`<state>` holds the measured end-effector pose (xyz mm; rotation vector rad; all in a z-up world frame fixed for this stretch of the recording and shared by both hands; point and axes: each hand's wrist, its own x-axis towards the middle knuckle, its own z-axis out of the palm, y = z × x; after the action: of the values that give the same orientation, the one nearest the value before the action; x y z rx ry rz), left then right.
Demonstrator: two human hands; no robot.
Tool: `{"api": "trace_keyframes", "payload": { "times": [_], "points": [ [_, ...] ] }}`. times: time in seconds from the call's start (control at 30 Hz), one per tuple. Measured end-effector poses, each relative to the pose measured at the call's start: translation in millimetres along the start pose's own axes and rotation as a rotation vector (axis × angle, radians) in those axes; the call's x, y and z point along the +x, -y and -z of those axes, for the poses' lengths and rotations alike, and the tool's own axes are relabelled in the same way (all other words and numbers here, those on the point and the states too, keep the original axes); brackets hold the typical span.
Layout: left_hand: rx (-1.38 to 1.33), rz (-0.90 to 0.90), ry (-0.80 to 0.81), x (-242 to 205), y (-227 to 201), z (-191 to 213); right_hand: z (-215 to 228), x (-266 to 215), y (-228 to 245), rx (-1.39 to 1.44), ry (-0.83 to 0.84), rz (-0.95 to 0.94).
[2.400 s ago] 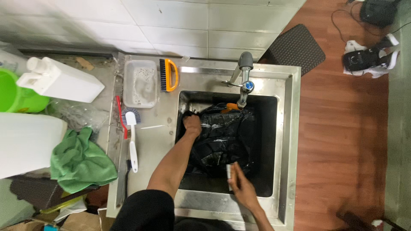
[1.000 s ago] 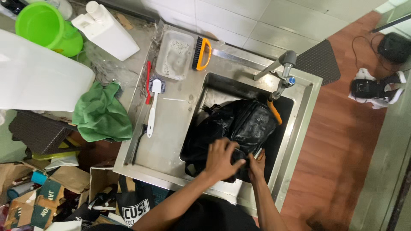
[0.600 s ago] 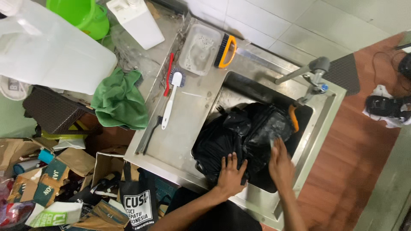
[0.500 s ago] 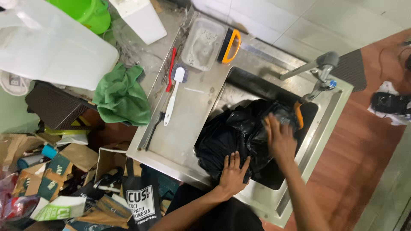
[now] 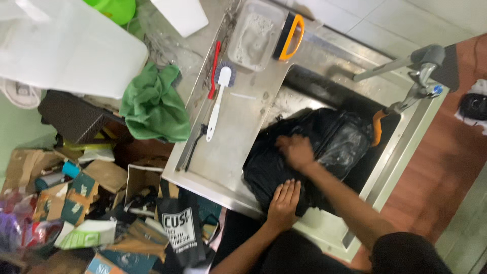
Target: The person cleans a black bag in a sink by scrubbing the exterior with a sponge and rinsing it with water from a faucet.
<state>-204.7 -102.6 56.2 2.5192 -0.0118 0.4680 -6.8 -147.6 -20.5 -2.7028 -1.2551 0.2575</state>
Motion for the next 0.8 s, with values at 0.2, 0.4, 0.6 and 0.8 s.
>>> {"api": "trace_keyframes", "payload": {
  "times": [0.2, 0.4, 0.6, 0.8],
  "points": [
    [-0.052, -0.014, 0.028, 9.3, 9.6, 2.9, -21.3, 2.8, 10.2, 0.204, 0.401, 0.237],
    [-0.127, -0.04, -0.033, 1.8, 21.0, -14.7, -10.6, 7.8, 39.7, 0.699, 0.481, 0.089],
    [0.006, -0.066, -0.056, 8.3, 11.0, -5.2, -46.6, 2.9, -20.5, -0.269, 0.263, 0.05],
    [-0.11, -0.075, -0.06, 3.5, 10.5, -3.9, 76.4, -23.4, 24.4, 0.407, 0.652, 0.084]
  ]
}}
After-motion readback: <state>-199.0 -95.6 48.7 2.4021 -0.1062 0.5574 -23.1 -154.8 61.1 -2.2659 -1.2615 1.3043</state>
